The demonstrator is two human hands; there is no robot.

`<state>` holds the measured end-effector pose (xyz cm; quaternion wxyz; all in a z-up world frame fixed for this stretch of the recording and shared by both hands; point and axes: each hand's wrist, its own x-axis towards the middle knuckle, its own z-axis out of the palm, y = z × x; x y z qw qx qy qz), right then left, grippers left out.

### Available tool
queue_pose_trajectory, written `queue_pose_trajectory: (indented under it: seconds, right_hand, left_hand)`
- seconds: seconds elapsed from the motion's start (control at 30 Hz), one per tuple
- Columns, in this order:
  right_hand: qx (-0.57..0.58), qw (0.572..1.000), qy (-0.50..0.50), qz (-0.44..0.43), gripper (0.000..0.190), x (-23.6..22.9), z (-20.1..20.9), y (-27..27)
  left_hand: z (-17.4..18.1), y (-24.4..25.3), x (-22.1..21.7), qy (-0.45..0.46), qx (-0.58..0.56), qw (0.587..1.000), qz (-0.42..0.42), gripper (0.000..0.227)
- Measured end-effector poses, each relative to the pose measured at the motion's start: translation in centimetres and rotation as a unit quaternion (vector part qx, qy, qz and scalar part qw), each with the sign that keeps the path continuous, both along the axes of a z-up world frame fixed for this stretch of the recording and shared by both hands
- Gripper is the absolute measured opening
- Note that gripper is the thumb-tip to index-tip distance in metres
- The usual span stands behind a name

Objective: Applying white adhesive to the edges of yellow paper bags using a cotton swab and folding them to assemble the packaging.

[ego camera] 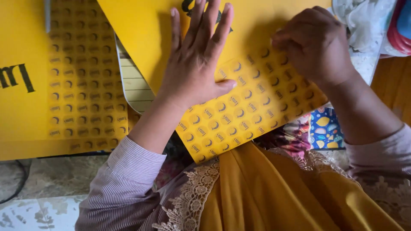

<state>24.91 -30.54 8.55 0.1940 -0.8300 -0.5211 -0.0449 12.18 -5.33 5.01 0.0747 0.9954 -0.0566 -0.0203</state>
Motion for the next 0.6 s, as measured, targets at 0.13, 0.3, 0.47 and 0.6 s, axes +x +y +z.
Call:
queue_pose_trajectory:
  seconds: [0.13, 0.3, 0.47, 0.6]
  right_hand:
    - [0.009, 1.0, 0.029, -0.007, 0.014, -0.6, 0.5, 1.1]
    - [0.04, 0.993, 0.109, 0.019, 0.014, -3.5, 0.3, 5.1]
    - [0.052, 0.991, 0.053, 0.107, 0.007, -5.7, 0.2, 9.3]
    - [0.065, 0.99, 0.06, 0.112, 0.011, -5.9, 1.0, 9.4]
  left_hand:
    - [0.5, 0.1, 0.2, 0.015, -0.009, 1.0, 0.006, 0.132]
    - [0.5, -0.2, 0.0, 0.01, -0.021, 1.0, 0.003, 0.136]
    - [0.3, -0.3, -0.5, -0.067, -0.088, 0.994, 0.023, 0.121]
    - [-0.8, -0.2, -0.7, -0.058, -0.018, 0.998, 0.023, 0.121]
